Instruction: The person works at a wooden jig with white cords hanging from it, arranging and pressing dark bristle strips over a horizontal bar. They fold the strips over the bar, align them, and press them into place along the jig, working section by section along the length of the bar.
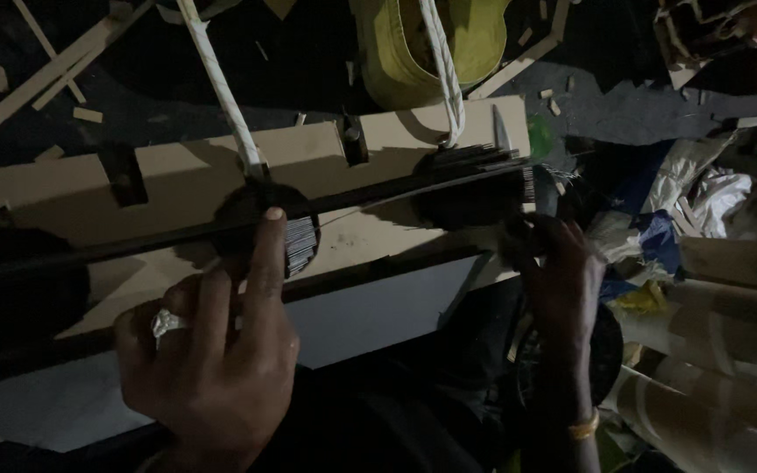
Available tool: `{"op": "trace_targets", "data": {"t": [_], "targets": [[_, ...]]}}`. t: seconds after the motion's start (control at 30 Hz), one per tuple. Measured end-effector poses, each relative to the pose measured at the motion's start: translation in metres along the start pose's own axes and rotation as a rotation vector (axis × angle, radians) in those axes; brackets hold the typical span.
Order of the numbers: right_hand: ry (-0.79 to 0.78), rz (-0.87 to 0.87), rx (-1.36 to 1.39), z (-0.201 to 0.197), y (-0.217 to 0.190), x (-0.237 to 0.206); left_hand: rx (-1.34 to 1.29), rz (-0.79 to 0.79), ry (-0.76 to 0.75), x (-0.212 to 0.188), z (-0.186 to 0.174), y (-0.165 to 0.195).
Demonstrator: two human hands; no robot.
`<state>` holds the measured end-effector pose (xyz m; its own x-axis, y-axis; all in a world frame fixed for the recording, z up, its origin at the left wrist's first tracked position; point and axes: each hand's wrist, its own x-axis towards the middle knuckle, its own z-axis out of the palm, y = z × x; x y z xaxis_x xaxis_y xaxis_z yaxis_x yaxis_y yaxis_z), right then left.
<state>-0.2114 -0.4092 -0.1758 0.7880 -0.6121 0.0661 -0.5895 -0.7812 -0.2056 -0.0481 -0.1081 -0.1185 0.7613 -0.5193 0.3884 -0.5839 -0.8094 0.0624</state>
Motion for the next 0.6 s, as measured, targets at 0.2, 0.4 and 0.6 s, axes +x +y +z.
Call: {"op": "trace_targets", "data": {"t": [0.2,0.4,0.6], "targets": [[0.155,0.074,0.139,-0.043,0.02,-0.018,-0.014,-0.057,-0.014,-0.001,0.0,-0.001],[0.366,-0.188,0.138,-0.11,0.033,-0.034,-0.007,-0.058,-0.011,-0.006,0.002,-0.005],[0.325,-0.257,0.175,-0.119,0.023,-0.019,-0.021,-0.07,0.013,-0.01,0.006,-0.005]]}}
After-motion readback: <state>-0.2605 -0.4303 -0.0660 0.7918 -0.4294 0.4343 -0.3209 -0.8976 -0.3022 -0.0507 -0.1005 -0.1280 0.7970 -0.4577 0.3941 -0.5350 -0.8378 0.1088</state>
